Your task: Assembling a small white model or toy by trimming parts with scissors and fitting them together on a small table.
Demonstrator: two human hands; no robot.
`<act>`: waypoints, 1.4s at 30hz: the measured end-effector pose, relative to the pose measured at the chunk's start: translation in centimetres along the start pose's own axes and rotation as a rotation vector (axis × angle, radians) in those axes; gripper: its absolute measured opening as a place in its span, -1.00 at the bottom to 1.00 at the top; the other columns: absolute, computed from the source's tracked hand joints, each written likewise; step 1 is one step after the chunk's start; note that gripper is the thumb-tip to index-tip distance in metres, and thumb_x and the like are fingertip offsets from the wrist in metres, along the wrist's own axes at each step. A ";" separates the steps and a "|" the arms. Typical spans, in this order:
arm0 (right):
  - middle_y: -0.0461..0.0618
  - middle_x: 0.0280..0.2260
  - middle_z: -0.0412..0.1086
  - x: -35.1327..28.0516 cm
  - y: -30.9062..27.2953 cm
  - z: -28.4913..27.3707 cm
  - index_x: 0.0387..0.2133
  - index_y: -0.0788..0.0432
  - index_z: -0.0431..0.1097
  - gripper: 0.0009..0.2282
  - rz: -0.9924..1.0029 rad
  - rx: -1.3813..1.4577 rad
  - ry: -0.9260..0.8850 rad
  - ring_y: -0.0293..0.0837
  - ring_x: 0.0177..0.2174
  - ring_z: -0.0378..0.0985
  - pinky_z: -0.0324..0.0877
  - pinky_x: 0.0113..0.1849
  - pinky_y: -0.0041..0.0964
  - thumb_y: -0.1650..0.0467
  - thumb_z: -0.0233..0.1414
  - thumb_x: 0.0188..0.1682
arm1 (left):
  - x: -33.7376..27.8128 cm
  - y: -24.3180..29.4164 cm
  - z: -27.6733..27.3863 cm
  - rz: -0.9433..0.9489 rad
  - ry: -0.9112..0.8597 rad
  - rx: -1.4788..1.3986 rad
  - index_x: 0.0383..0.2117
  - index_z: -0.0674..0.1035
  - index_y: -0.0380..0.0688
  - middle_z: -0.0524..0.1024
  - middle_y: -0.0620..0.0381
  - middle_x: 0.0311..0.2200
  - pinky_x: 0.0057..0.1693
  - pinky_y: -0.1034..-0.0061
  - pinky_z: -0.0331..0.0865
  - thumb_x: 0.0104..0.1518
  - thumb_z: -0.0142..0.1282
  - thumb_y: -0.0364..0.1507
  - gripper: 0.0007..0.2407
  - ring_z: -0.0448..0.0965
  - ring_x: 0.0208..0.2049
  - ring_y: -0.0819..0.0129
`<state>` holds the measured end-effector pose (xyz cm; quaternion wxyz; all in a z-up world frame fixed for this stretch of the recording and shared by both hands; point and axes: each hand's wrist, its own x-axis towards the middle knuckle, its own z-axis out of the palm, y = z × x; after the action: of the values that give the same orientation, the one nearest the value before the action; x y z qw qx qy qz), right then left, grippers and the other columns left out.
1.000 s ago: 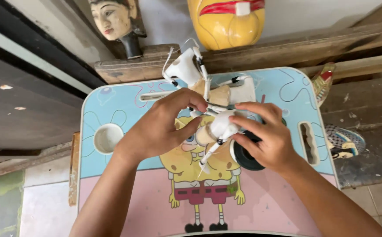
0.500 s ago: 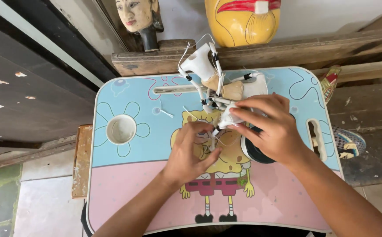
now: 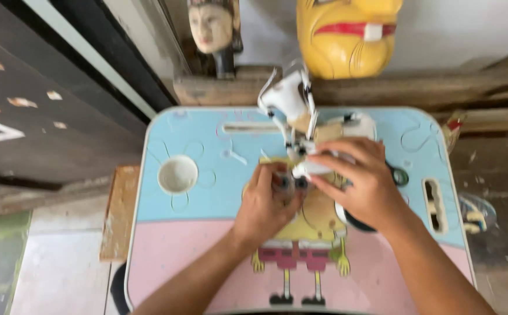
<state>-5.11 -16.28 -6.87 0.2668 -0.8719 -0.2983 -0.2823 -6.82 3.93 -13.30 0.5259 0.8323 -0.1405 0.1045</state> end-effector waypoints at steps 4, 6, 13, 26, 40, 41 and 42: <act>0.01 -0.03 0.50 1.3 -0.3 -0.5 -0.14 0.03 0.60 -0.71 -0.038 0.068 0.035 0.07 -0.08 0.54 0.32 0.02 -0.07 0.45 0.32 -0.17 | 1.4 1.3 -1.1 0.078 -0.042 0.003 -0.07 0.44 -0.23 0.45 -0.16 -0.26 -0.24 0.05 0.55 -0.03 0.29 -0.44 -0.61 0.63 -0.33 -0.26; -0.04 0.00 0.41 0.5 -1.4 -1.0 -0.02 0.06 0.43 -0.70 0.034 0.030 -0.136 0.01 -0.02 0.45 0.30 0.07 0.00 0.47 0.22 -0.02 | 0.2 1.9 -1.3 0.060 -0.131 0.049 -0.06 0.42 -0.29 0.47 -0.08 -0.16 -0.02 0.23 0.41 0.11 0.09 -0.37 -0.68 0.51 -0.13 0.02; 0.00 -0.07 0.54 1.5 0.4 0.7 -0.15 0.10 0.55 -0.70 -0.027 0.084 0.080 0.06 -0.09 0.59 0.38 -0.02 -0.07 0.47 0.30 -0.20 | 2.2 -0.7 -0.1 0.124 -0.100 0.061 -0.04 0.49 -0.26 0.49 -0.15 -0.23 -0.08 0.14 0.51 -0.02 0.20 -0.43 -0.62 0.60 -0.21 -0.23; -0.02 0.06 0.44 -0.1 0.3 -0.3 0.00 0.07 0.48 -0.66 -0.018 0.104 -0.023 -0.02 0.06 0.48 0.25 0.00 -0.11 0.46 0.23 -0.09 | 1.1 0.2 -1.0 0.095 -0.150 0.059 -0.07 0.50 -0.35 0.49 -0.22 -0.27 -0.14 0.04 0.46 -0.09 0.22 -0.46 -0.60 0.56 -0.27 -0.29; -0.15 -0.26 0.65 0.4 4.2 -11.7 -0.22 0.01 0.62 -0.86 0.982 -0.209 -0.565 -0.11 -0.31 0.68 0.41 -0.09 -0.10 0.34 0.12 0.03 | 1.5 1.5 -1.7 0.016 -0.125 0.002 -0.17 0.40 -0.39 0.42 -0.16 -0.31 -0.20 0.23 0.38 -0.13 -0.25 -0.59 -0.66 0.43 -0.32 0.07; -0.18 -0.25 0.65 0.5 4.6 -11.4 -0.23 -0.01 0.62 -0.83 1.063 -0.261 -0.644 -0.08 -0.25 0.67 0.37 -0.06 -0.11 0.27 0.15 -0.01 | 1.7 1.2 -1.7 0.019 -0.116 0.001 -0.17 0.42 -0.37 0.41 -0.12 -0.32 -0.23 0.28 0.35 -0.12 -0.23 -0.62 -0.67 0.41 -0.38 0.12; -0.21 -0.25 0.66 -0.1 4.7 -11.3 -0.25 -0.03 0.62 -0.79 1.159 -0.322 -0.732 -0.04 -0.19 0.65 0.34 -0.02 -0.11 0.20 0.17 -0.05 | 1.3 0.9 -1.5 0.011 -0.122 -0.011 -0.17 0.44 -0.34 0.40 -0.08 -0.32 -0.27 0.33 0.31 -0.10 -0.21 -0.65 -0.68 0.39 -0.43 0.18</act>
<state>-5.81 -26.75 -0.45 0.1244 -0.9580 0.1890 0.1763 -5.97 4.72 -11.51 0.5205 0.8334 -0.1773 0.0557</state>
